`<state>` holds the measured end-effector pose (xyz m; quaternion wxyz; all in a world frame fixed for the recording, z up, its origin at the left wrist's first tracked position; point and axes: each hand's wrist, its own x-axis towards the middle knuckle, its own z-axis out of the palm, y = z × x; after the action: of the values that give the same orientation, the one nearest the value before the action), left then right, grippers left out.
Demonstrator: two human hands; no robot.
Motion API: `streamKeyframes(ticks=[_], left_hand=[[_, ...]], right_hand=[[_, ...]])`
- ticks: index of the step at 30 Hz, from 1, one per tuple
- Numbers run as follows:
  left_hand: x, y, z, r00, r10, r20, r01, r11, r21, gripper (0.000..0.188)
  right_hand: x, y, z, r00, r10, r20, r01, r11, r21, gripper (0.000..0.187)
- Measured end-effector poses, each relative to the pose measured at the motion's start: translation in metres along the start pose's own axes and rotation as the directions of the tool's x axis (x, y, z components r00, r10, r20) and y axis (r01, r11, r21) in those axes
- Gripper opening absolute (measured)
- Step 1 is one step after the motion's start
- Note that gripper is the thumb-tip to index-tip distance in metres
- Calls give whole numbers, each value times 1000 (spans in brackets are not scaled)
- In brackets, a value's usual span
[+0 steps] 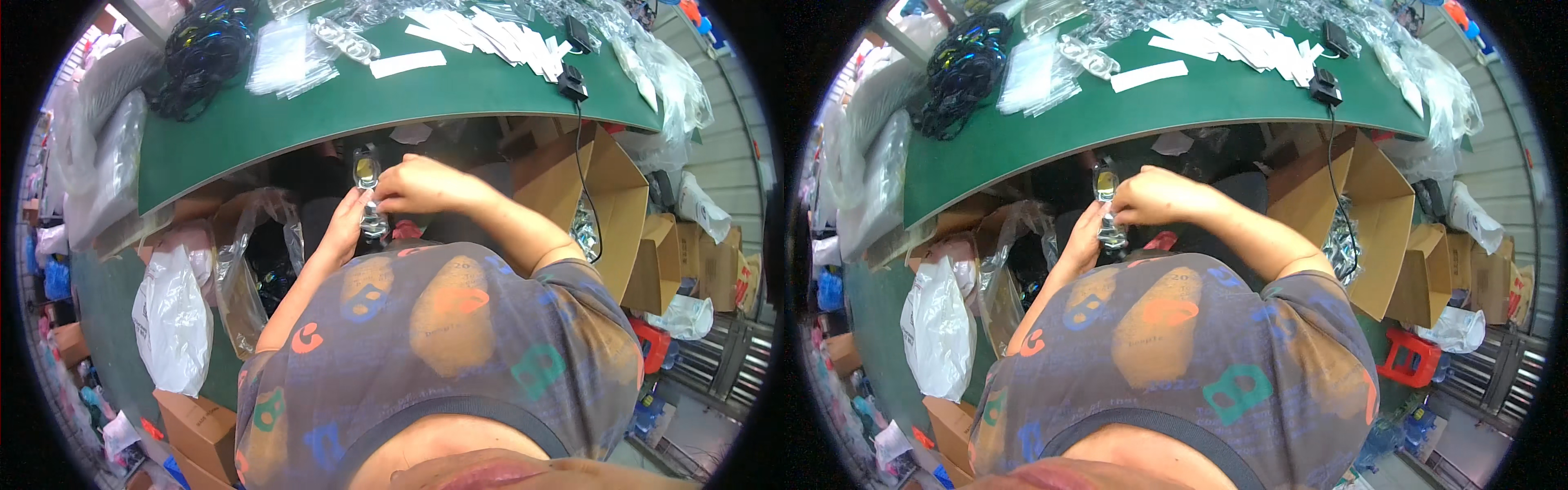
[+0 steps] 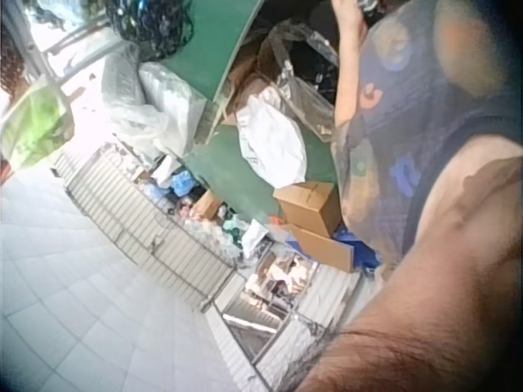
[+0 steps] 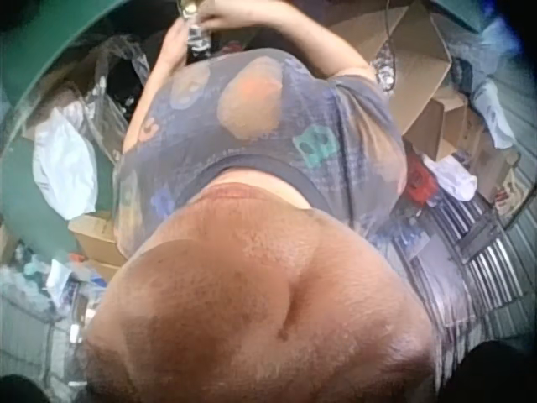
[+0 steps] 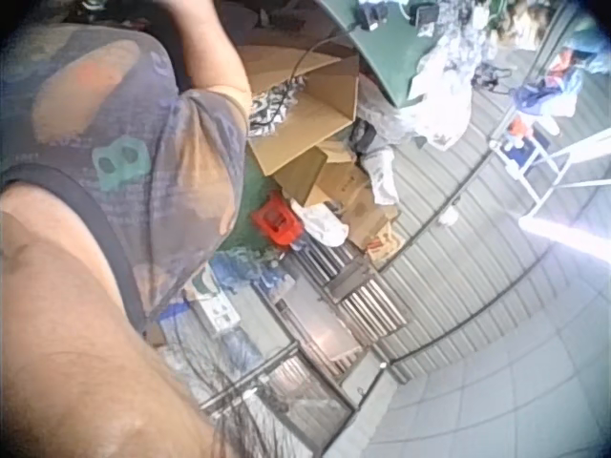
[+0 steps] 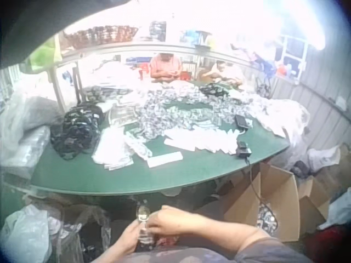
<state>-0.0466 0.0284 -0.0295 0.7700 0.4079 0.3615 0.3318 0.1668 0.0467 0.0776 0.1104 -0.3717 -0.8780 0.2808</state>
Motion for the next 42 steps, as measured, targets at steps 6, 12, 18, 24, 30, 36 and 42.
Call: streamKeyframes(ticks=[6, 12, 18, 24, 30, 36, 42], left_hand=[[-15, 4, 12, 984, -154, 94, 153, 988, 14, 31], [-19, -4, 5, 997, -29, 68, 32, 999, -36, 21], [-20, -2, 4, 998, 10, 64, -9, 1000, -17, 31], [-26, 21, 7, 992, -83, 91, 99, 978, -183, 26], [-19, 1, 3, 990, -89, 112, 105, 984, -142, 28], [-15, -5, 2, 991, -68, 112, 74, 996, -55, 35], [-16, -15, -6, 991, -32, 132, 41, 997, -68, 40]], right_hand=[[0, -1, 13, 982, 183, 51, -167, 961, -222, 23], [33, 50, -71, 834, 155, -530, -319, 919, -233, 20], [55, 116, -77, 773, 192, -605, -529, 722, -447, 30], [55, 130, -101, 795, 276, -540, -528, 753, -392, 44], [54, 125, -107, 808, 361, -466, -555, 731, -396, 55], [66, 148, -109, 814, 357, -458, -522, 795, -309, 49], [82, 174, -120, 770, 456, -446, -575, 799, -176, 61]])
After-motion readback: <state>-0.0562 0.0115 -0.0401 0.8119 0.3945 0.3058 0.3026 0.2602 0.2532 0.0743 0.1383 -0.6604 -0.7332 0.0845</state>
